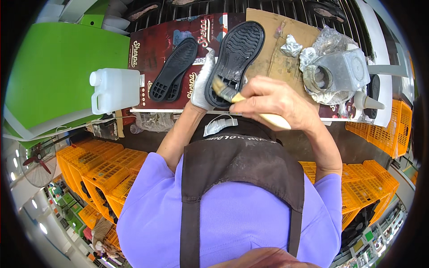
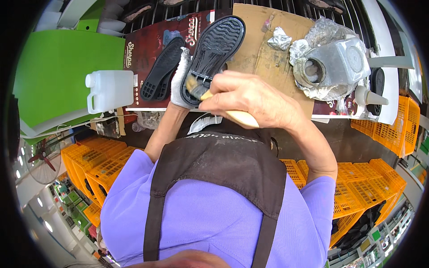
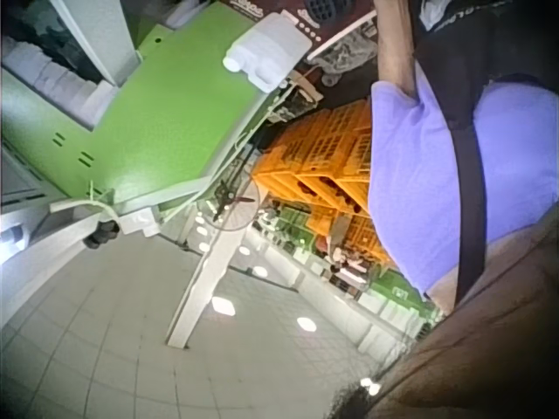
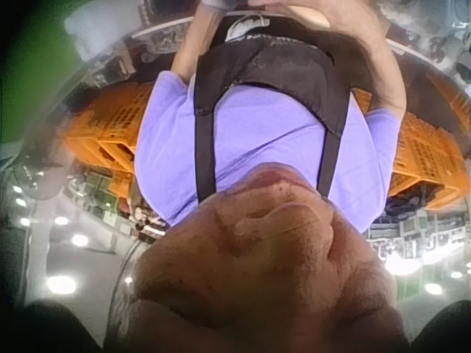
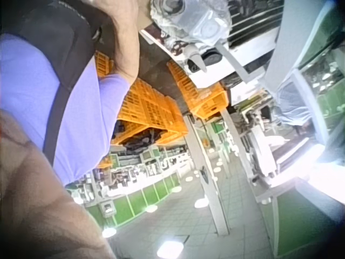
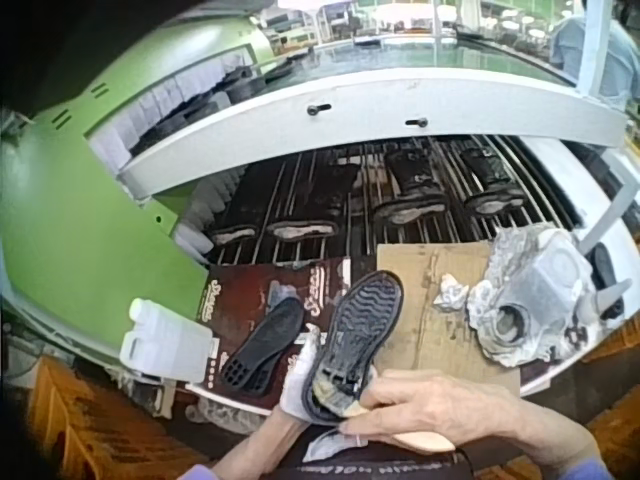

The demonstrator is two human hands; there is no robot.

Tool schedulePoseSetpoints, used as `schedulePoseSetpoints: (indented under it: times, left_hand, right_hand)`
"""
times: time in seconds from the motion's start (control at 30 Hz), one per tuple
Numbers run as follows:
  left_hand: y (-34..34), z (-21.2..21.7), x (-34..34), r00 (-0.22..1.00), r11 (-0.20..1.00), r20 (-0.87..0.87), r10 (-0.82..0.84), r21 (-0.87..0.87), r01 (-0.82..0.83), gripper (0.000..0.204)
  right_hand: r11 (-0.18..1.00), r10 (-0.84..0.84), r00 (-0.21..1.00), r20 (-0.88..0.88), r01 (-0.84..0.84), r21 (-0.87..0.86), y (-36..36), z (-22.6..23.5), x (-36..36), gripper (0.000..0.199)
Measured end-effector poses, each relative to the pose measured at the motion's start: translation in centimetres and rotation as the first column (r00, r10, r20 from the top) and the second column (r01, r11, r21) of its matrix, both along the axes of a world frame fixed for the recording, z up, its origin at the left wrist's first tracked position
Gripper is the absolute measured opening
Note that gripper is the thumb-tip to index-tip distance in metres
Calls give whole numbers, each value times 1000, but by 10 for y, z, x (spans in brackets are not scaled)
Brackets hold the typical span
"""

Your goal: The person uses a brush to scrub the soles of black shoes. They repeatedly dip the brush into a container of liquid and apply it to the shoe soles, scrubbing the textured surfaces thoroughly. The person handles the shoes one at a time, placing them on a workbench and then moving them to a green surface.

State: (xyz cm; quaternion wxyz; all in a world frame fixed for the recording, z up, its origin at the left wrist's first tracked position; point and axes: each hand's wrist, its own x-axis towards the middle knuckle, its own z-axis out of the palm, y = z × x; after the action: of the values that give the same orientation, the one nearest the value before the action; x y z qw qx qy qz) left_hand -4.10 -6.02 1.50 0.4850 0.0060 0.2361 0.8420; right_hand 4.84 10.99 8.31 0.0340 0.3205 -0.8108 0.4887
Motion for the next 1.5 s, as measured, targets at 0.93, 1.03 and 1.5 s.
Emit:
schedulePoseSetpoints:
  times: [0.93, 1.03, 1.5]
  left_hand:
    - [-12, -12, -2, 961, 964, 77, -264, 59, 260, 51]
    - [-10, -14, 1, 961, 971, 137, -240, 21, 240, 54]
    - [-8, 0, 3, 959, 976, -233, -163, -181, 122, 61]
  right_hand:
    - [899, -347, 923, -169, 378, 220, 48, -12, -12, 30]
    - [806, -532, 816, -225, 570, 162, 50, -19, -15, 25]
    - [595, -723, 653, 225, 754, -278, 26, 12, 5, 15]
